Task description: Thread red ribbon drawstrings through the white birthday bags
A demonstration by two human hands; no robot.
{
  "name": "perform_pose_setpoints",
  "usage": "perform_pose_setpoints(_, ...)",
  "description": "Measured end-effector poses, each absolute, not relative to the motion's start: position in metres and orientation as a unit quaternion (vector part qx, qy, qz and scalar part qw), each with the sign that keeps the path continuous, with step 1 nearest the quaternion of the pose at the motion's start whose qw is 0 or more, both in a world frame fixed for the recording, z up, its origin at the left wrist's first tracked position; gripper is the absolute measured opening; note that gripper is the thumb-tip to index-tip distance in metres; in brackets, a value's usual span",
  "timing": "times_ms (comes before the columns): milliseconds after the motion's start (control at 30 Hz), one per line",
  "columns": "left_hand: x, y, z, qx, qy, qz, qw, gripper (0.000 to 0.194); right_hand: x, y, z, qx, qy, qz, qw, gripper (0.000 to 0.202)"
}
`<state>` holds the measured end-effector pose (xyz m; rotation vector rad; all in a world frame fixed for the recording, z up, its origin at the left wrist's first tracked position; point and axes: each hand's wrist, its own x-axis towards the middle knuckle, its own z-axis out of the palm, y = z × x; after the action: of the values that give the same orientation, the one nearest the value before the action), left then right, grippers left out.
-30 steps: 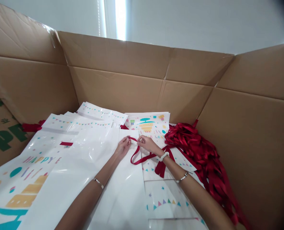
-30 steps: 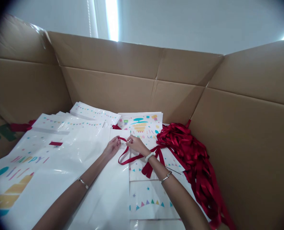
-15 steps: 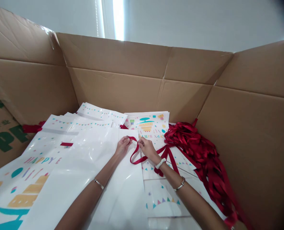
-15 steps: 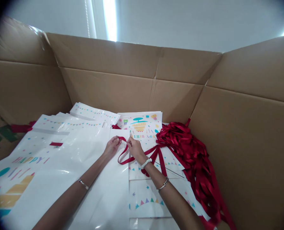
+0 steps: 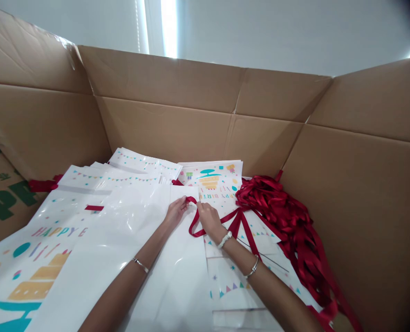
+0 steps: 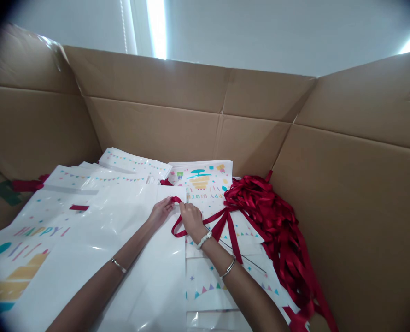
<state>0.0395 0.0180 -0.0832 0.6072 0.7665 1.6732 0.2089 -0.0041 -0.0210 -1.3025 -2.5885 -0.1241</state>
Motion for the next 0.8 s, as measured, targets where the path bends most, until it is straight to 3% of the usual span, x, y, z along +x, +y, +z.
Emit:
perform_pose_setpoints(133, 0.038, 0.019, -0.087, 0.286, 0.327, 0.716, 0.547, 0.029, 0.209, -0.009, -0.02, -0.44, -0.885, 0.022, 0.15, 0.026)
perform_pose_setpoints(300, 0.038, 0.017, -0.084, 0.27, 0.319, 0.712, 0.564, 0.034, 0.205, 0.02, -0.025, -0.401, -0.809, 0.253, 0.348, 0.029)
perform_pose_setpoints(400, 0.039, 0.016, -0.082, 0.255, 0.322, 0.714, 0.567, 0.036, 0.199, 0.045, -0.035, -0.358, -0.73, 0.464, 0.351, 0.027)
perform_pose_setpoints(500, 0.039, 0.016, -0.081, 0.248, 0.32, 0.72, 0.563, 0.036, 0.196, 0.059, -0.044, -0.344, -0.645, 0.584, 0.353, 0.036)
perform_pose_setpoints(667, 0.036, 0.018, -0.082, 0.229, 0.306, 0.735, 0.56, 0.032, 0.218, 0.063, -0.036, -0.291, -0.567, 0.69, 0.345, 0.046)
perform_pose_setpoints(800, 0.031, 0.021, -0.084, 0.193, 0.297, 0.752, 0.556, 0.026, 0.261, 0.076, -0.011, -0.322, -0.495, 0.701, 0.401, 0.047)
